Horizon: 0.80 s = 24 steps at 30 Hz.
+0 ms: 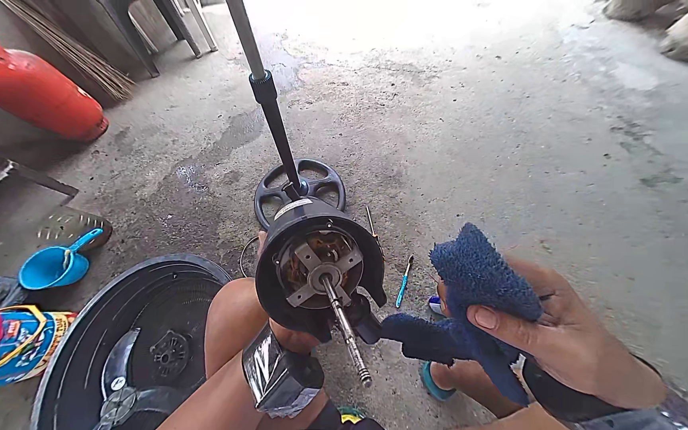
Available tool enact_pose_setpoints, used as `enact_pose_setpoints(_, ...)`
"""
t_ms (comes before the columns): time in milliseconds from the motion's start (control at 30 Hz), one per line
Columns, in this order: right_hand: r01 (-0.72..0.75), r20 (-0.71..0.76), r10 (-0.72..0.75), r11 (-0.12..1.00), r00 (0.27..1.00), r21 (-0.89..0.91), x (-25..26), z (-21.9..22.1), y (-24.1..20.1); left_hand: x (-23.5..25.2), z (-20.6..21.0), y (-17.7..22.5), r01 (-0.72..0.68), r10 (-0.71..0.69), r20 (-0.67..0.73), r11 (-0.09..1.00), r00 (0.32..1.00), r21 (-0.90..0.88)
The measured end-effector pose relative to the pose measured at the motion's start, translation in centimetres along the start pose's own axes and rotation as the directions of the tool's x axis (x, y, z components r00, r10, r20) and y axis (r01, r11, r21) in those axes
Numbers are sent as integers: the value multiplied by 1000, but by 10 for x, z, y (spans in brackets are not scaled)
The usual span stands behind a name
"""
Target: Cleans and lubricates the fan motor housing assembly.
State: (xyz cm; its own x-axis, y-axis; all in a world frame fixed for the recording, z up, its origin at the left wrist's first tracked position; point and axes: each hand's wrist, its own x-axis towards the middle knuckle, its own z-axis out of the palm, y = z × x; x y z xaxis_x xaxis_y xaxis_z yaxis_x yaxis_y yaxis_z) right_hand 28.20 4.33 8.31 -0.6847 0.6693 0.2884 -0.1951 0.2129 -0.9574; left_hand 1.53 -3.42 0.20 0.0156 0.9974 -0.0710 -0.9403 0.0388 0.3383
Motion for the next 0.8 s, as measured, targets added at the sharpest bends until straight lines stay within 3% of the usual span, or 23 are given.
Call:
enact_pose_setpoints(33,0,1,0,1000,1000,-10,0,1,0,1,7,1,-13,17,-38,995,999,100)
enact_pose_setpoints(100,0,-5,0,1000,1000,-26,0,2,1,4,-8,-2,-93,88,33,978,996,188)
enact_pose_setpoints(200,6,-22,-7,999,1000,-38,1,3,1,-7,0,-7,-355,358,50,879,932,317)
enact_pose_setpoints(233,3,-28,-4,999,1000,-44,1,3,0,-7,6,-8,-377,383,38,880,923,289)
enact_pose_setpoints(333,-2,-36,-1,998,999,-70,2,4,1,0,23,-2,-235,235,-23,972,972,7)
enact_pose_setpoints(433,17,-14,-21,977,1000,-215,1,3,6,2,33,0,-118,118,-188,993,975,10)
enact_pose_setpoints(567,23,-21,-37,889,999,-458,1,2,13,11,40,-1,-115,123,-286,992,950,43)
enact_pose_setpoints(667,20,-58,-81,734,995,-679,1,1,14,12,40,-3,-121,140,-301,989,943,81)
enact_pose_setpoints(800,145,94,-156,361,983,-921,10,-9,2,10,38,-6,-63,94,-278,991,956,116)
